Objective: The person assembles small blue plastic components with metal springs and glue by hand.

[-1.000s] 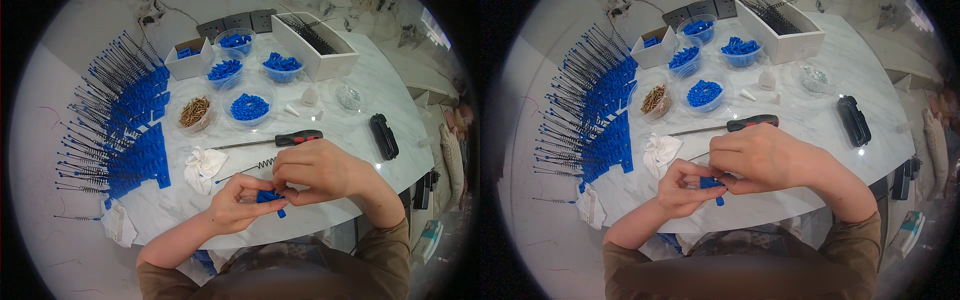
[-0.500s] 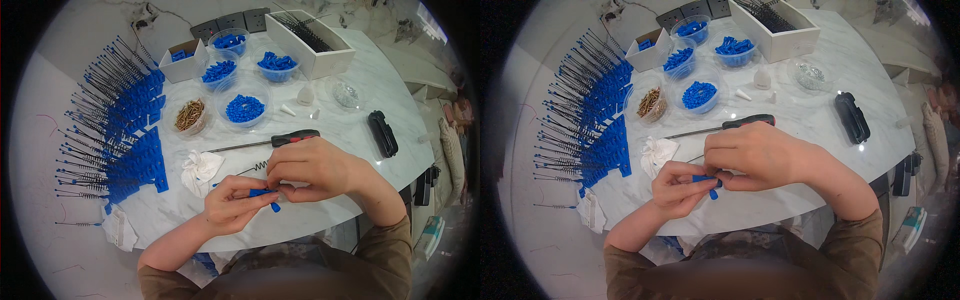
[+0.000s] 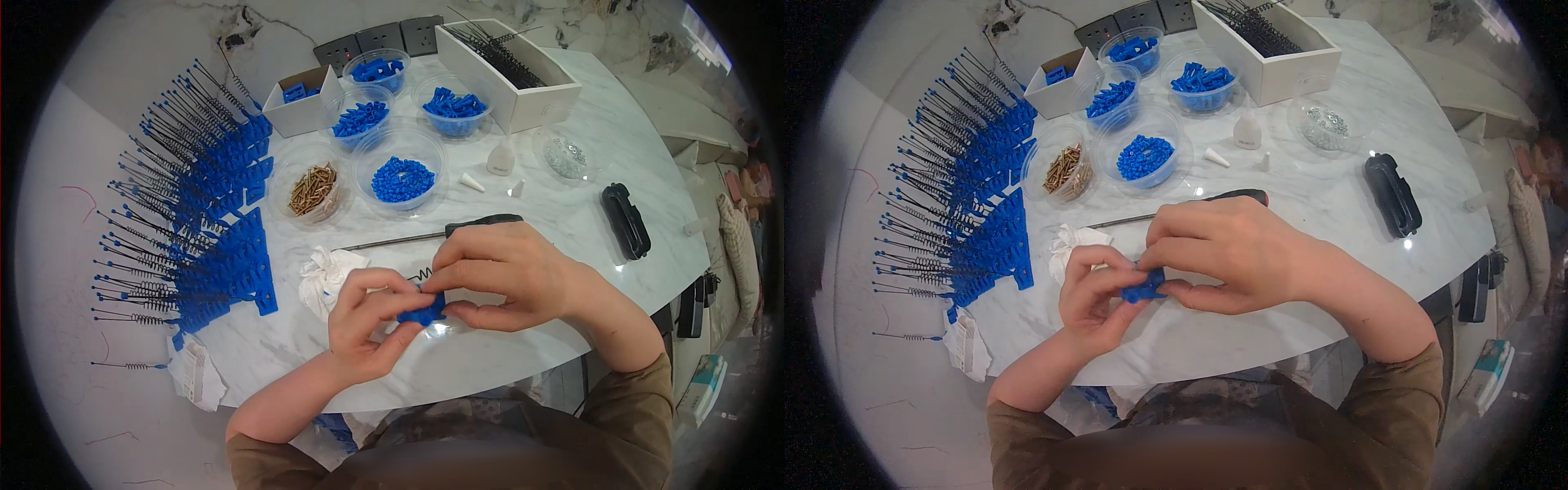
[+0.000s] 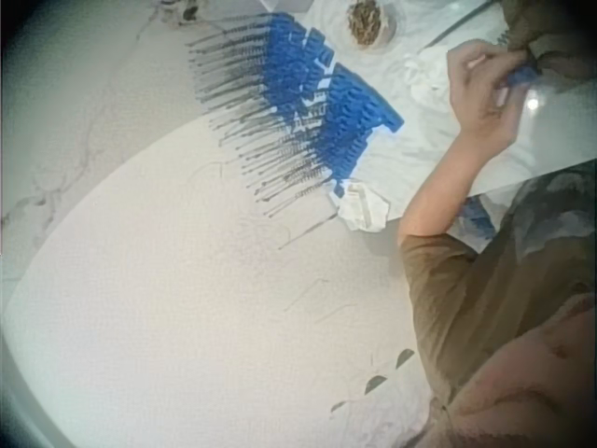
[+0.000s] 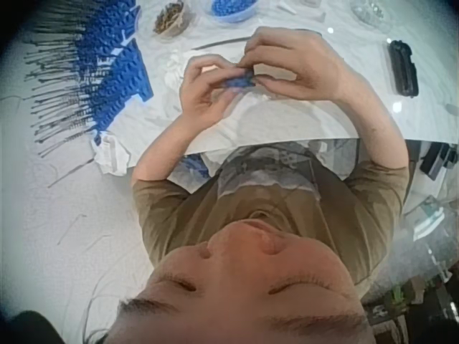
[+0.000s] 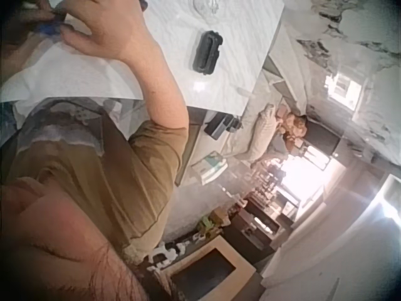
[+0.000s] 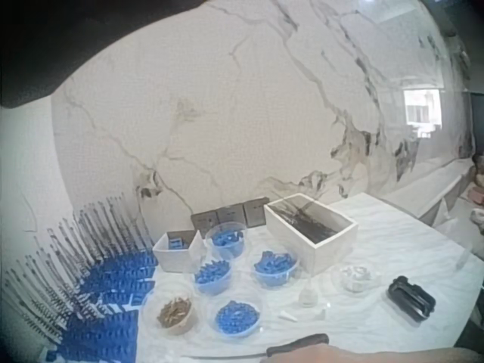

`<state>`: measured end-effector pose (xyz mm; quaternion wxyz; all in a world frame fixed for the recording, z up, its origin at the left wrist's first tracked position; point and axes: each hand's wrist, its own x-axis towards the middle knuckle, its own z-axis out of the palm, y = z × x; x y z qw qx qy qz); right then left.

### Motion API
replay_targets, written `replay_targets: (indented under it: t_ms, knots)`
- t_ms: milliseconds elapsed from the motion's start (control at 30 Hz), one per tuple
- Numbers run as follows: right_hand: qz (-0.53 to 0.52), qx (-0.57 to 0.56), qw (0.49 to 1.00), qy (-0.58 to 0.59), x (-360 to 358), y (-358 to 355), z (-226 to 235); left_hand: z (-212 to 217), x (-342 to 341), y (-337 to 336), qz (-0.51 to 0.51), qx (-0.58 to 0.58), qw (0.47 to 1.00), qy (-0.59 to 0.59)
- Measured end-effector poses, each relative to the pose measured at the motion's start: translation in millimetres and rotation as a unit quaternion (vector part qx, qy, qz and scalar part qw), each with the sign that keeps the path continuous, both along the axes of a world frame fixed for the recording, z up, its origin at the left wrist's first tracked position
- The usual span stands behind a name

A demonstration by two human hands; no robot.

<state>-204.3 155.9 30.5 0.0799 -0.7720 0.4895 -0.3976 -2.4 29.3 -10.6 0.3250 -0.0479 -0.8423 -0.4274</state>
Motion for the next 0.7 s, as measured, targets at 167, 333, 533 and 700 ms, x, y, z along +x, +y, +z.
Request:
replay_targets:
  t_ms: [167,333,533,700]
  knots:
    - [-0.043,-0.059,0.997,0.006,7,-3,-7,-2,-1,2,-0.047,0.238,0.97,-0.033]
    - [-0.092,-0.086,0.992,0.01,13,-5,-12,-5,-4,0,-0.054,0.267,0.962,-0.016]
    - [-0.115,-0.095,0.989,0.003,10,-4,-10,-11,-3,-9,-0.019,0.291,0.956,0.006]
    - [-0.126,-0.124,0.984,0.03,11,-5,-12,-7,-2,-8,-0.003,0.449,0.893,-0.028]
